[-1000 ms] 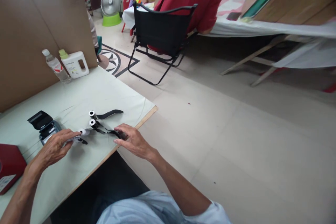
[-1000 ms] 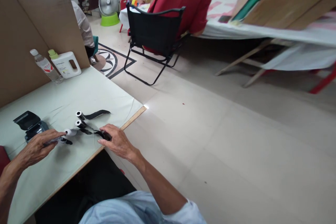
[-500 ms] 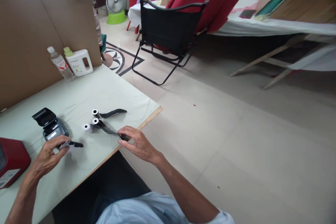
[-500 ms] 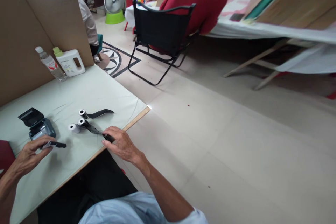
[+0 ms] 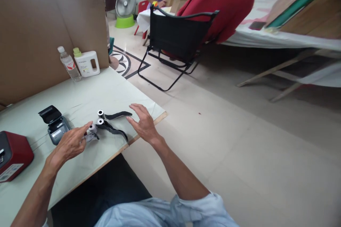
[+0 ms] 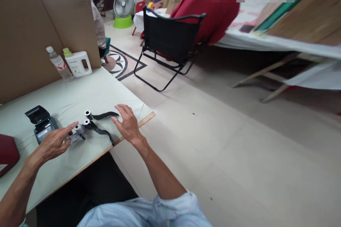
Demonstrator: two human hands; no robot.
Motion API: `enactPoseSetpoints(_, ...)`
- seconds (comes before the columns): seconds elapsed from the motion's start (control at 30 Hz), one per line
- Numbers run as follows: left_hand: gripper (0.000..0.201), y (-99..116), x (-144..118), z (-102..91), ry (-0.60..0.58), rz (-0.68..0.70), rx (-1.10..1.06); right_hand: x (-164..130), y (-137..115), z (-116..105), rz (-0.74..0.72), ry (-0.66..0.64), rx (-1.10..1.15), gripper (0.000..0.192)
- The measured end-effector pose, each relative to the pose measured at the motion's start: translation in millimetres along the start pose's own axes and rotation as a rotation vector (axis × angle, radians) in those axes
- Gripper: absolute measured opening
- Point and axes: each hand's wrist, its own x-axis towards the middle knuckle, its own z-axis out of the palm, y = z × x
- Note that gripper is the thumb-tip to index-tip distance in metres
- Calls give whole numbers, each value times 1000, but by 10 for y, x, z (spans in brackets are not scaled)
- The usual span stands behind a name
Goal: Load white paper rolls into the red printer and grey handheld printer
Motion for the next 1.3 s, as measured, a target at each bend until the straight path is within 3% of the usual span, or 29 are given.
enactPoseSetpoints(0.17,75,-48,-33,14,18,9,-93,55,160,58,94,-197,84,20)
enactPoseSetpoints(0.27,63,-72,-49,-126,39,27,-263,28,109,15,118,-271,136,21)
enactPoseSetpoints(0.33,47,-78,0,-256,112,21,-364,44,60,-14,108,-296,161,21)
enactPoseSetpoints(0.47,29,-89,248,-483,329,-22,-456,161,-42,30,119,-393,106,49)
enactPoseSetpoints(0.63,26,-118,701,-547,440,-106,-524,298,-301,270,30,-577,-75,71)
enactPoseSetpoints(0.73,24,-132,939,-431,475,-112,-574,323,-491,419,-54,-659,-190,69)
enactPoseSetpoints(0.83,21,-135,1072,-185,542,-157,-733,327,-615,513,-18,-687,-296,54)
enactPoseSetpoints(1.03,36,-90,1071,372,574,-419,-1444,354,-670,574,115,-721,-344,22)
enactPoseSetpoints(1.13,41,-30,1052,474,539,-444,-1577,373,-702,621,104,-733,-330,18)
enactPoseSetpoints(1.3,42,47,976,493,507,-443,-1581,318,-824,751,59,-765,-340,18)
